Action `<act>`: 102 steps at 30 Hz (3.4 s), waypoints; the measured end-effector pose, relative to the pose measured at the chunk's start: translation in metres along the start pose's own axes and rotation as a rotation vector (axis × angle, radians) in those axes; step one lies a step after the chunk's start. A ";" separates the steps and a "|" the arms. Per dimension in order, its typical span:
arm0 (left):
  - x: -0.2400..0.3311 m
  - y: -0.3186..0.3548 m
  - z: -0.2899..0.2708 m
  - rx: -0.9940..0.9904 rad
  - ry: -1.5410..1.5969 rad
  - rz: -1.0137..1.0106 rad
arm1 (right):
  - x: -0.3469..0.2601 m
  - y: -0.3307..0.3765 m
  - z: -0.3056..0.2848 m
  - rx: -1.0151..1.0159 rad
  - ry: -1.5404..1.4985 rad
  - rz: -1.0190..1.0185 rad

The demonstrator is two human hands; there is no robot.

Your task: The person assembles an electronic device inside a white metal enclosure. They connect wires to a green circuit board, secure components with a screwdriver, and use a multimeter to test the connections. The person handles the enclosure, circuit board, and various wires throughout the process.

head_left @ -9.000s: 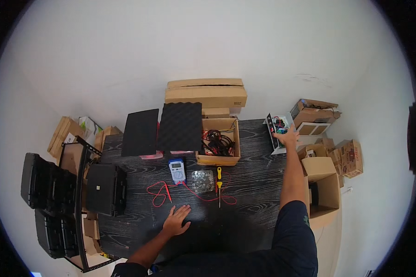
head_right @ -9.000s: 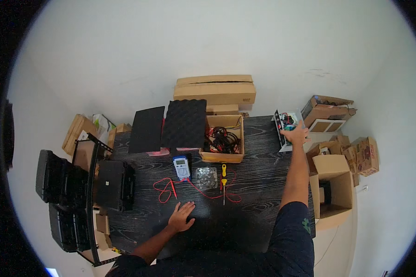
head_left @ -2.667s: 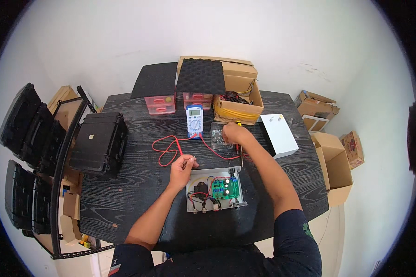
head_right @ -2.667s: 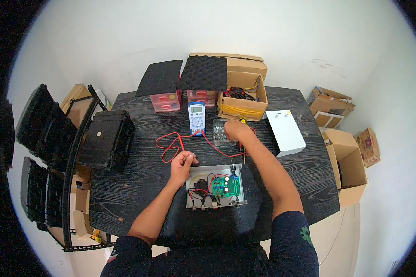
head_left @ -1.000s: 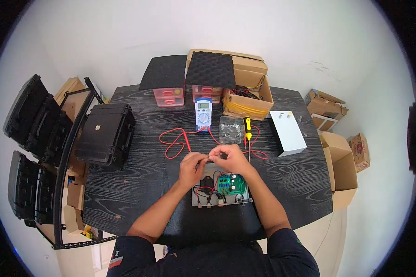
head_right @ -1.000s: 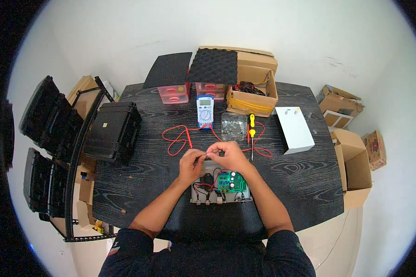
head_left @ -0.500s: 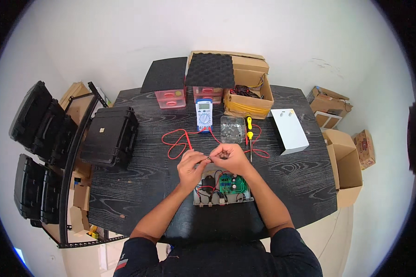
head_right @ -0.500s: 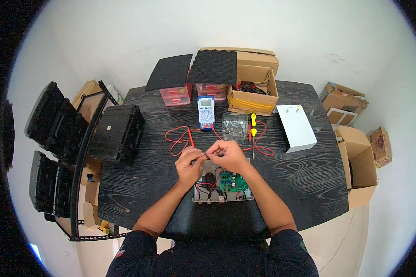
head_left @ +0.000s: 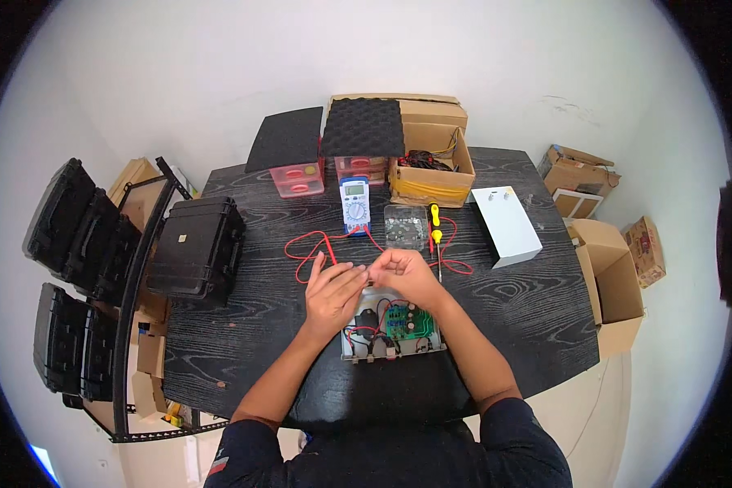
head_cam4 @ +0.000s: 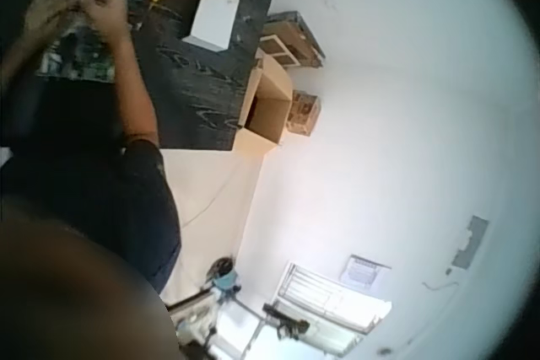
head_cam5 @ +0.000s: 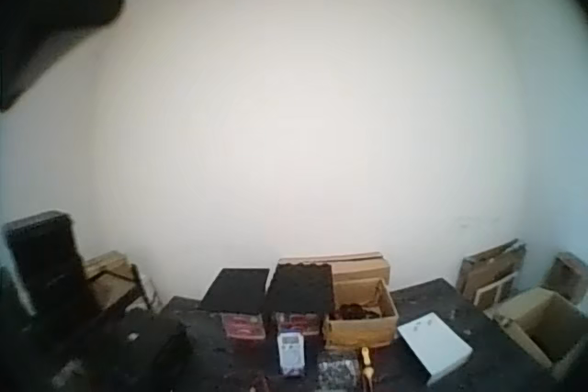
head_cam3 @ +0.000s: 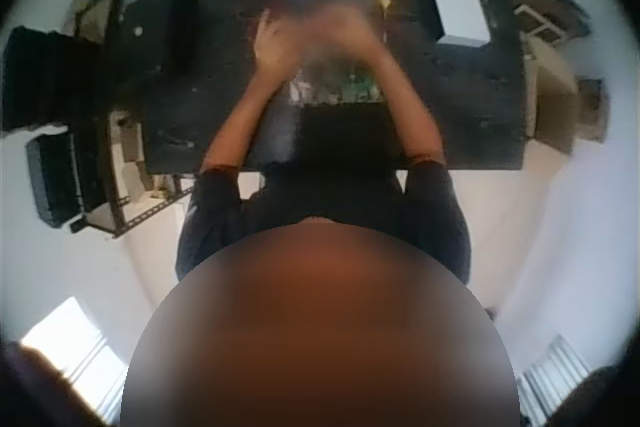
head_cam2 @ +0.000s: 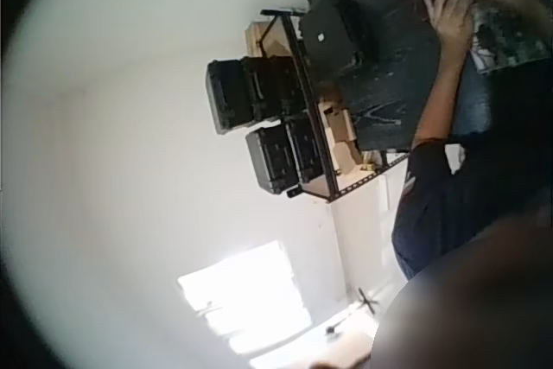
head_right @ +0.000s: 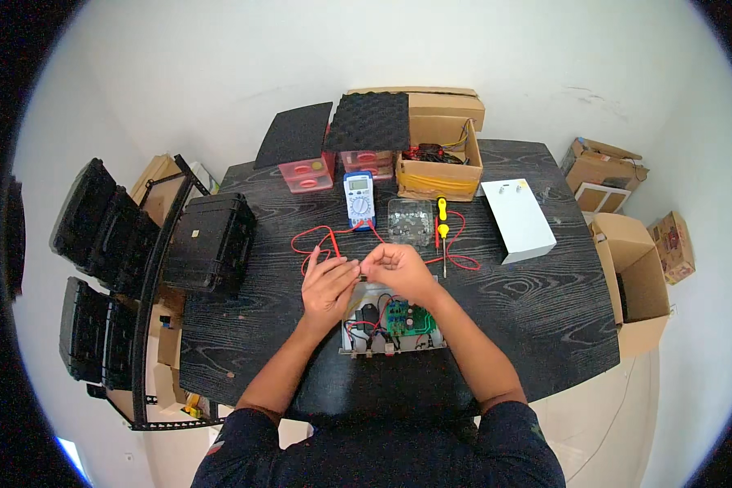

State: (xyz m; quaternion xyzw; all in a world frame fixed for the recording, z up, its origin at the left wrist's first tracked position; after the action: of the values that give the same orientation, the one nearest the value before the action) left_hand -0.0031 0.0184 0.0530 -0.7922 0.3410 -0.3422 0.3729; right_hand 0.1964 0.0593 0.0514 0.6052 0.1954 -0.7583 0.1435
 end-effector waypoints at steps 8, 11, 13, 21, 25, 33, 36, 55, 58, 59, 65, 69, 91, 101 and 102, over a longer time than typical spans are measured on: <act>0.002 -0.003 -0.007 -0.620 -0.062 -0.080 | 0.004 -0.003 -0.023 0.049 0.550 -0.021; 0.005 -0.001 -0.003 -0.681 -0.090 -0.088 | -0.003 -0.001 -0.020 0.029 0.615 -0.054; 0.006 -0.001 0.000 -0.685 -0.093 -0.081 | -0.005 0.000 -0.022 0.016 0.636 -0.079; 0.007 0.002 0.001 -0.699 -0.111 -0.033 | -0.027 0.021 -0.009 -0.006 0.916 -0.252; 0.010 0.003 0.001 -0.710 -0.122 -0.035 | -0.016 0.054 0.005 0.012 1.062 -0.220; 0.004 0.021 -0.008 -0.628 -0.008 -0.181 | 0.001 0.082 0.033 -0.016 1.402 -0.171; 0.004 0.031 -0.021 -0.544 0.080 -0.256 | 0.005 0.082 0.037 -0.029 1.446 -0.172; -0.001 0.049 -0.020 -0.594 0.198 -0.337 | 0.007 0.082 0.035 -0.012 1.424 -0.183; 0.000 0.053 -0.017 -0.556 0.178 -0.332 | 0.012 0.082 0.036 0.013 1.450 -0.209; -0.001 0.054 -0.016 -0.545 0.180 -0.331 | 0.013 0.082 0.036 0.017 1.456 -0.215; -0.003 0.055 -0.016 -0.504 0.217 -0.263 | 0.007 0.082 0.037 -0.018 1.472 -0.199; -0.009 0.061 -0.009 -0.416 0.260 -0.235 | 0.009 0.083 0.036 -0.006 1.468 -0.216; -0.012 0.063 -0.009 -0.312 0.346 -0.463 | -0.007 0.090 0.039 -0.084 1.415 -0.205; -0.004 0.072 -0.016 -0.283 0.296 -0.456 | -0.015 0.145 0.020 -0.054 1.434 -0.316; 0.001 0.072 -0.020 -0.296 0.281 -0.447 | -0.020 0.150 0.020 0.001 1.426 -0.290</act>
State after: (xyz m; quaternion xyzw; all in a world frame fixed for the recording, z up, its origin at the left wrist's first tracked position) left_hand -0.0390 -0.0249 0.0040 -0.8381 0.2526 -0.4688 0.1181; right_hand 0.2517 -0.0824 0.0561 0.9202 0.3193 -0.1912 -0.1211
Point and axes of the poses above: each hand's wrist, its own y-axis away from the middle knuckle, its own z-axis out of the palm, x = y × z, the point moved 2 cm from there along -y, towards the middle knuckle, and after that the axes turned 4 degrees about y, right-handed, at the moved point
